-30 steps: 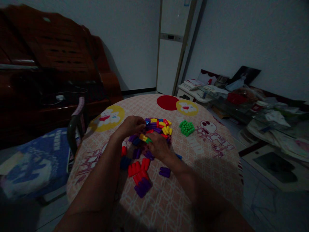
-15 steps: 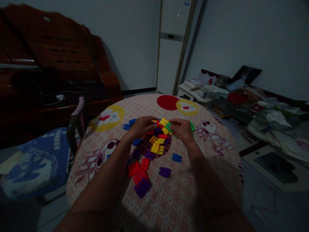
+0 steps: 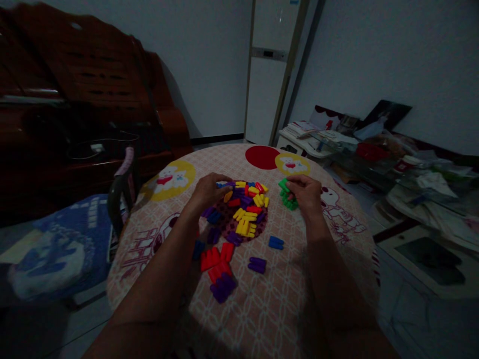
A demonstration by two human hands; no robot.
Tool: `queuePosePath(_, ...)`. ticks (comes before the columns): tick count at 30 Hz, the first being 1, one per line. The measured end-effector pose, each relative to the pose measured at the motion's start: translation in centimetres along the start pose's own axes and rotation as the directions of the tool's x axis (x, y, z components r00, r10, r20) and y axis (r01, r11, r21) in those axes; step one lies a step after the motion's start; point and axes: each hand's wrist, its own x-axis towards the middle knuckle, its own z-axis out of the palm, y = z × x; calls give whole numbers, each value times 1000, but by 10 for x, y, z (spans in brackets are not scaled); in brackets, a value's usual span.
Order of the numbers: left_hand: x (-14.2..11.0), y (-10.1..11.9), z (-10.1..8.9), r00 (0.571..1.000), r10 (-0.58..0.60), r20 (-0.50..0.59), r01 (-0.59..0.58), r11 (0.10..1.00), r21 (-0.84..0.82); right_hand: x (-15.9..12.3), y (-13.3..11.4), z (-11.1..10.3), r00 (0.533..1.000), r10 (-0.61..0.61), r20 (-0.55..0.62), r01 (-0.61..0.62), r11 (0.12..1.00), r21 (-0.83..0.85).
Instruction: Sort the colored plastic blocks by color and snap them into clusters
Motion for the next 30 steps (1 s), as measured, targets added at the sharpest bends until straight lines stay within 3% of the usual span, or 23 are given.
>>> queuePosePath(3, 0, 5, 6, 1000, 6, -17, -5, 995, 96, 8, 5, -18, 992, -50, -113, 46, 998, -39)
queuePosePath(5, -1, 11, 12, 1000, 27, 15, -28, 996, 88, 11, 8, -25, 990, -87, -107, 74, 990, -122)
queuePosePath(7, -2, 15, 15, 998, 43, 35, -46, 996, 82, 14, 10, -26, 990, -138, -37, 124, 956, -266)
queuePosePath(10, -3, 16, 16, 998, 50, 39, -52, 996, 71, 20, 9, -17, 972, -182, 149, 233, 829, -508)
queuePosePath(14, -3, 14, 14, 999, 37, 13, -37, 998, 59, 34, 9, 3, 946, -94, 312, 304, 598, -742)
queuePosePath(17, -3, 14, 15, 1000, 22, 18, -22, 999, 46, 42, 15, 16, 939, -56, 340, 323, 487, -811)
queuePosePath(21, -3, 16, 16, 999, 23, 28, -24, 1000, 20, 47, 25, 25, 920, -91, 381, 381, 432, -818)
queuePosePath(23, -3, 17, 16, 999, 18, 28, -18, 1000, 1, 47, 26, 21, 927, -133, 351, 371, 464, -805)
queuePosePath(25, -4, 19, 16, 999, 11, 49, -9, 999, -50, 46, 25, 10, 948, -198, 248, 317, 546, -776)
queuePosePath(27, -6, 23, 17, 995, 20, 95, -8, 993, -119, 44, 25, -7, 955, -286, 74, 247, 637, -730)
queuePosePath(30, -6, 36, 26, 983, 72, 170, -39, 981, -193, 41, 35, -38, 905, -368, -212, 143, 734, -664)
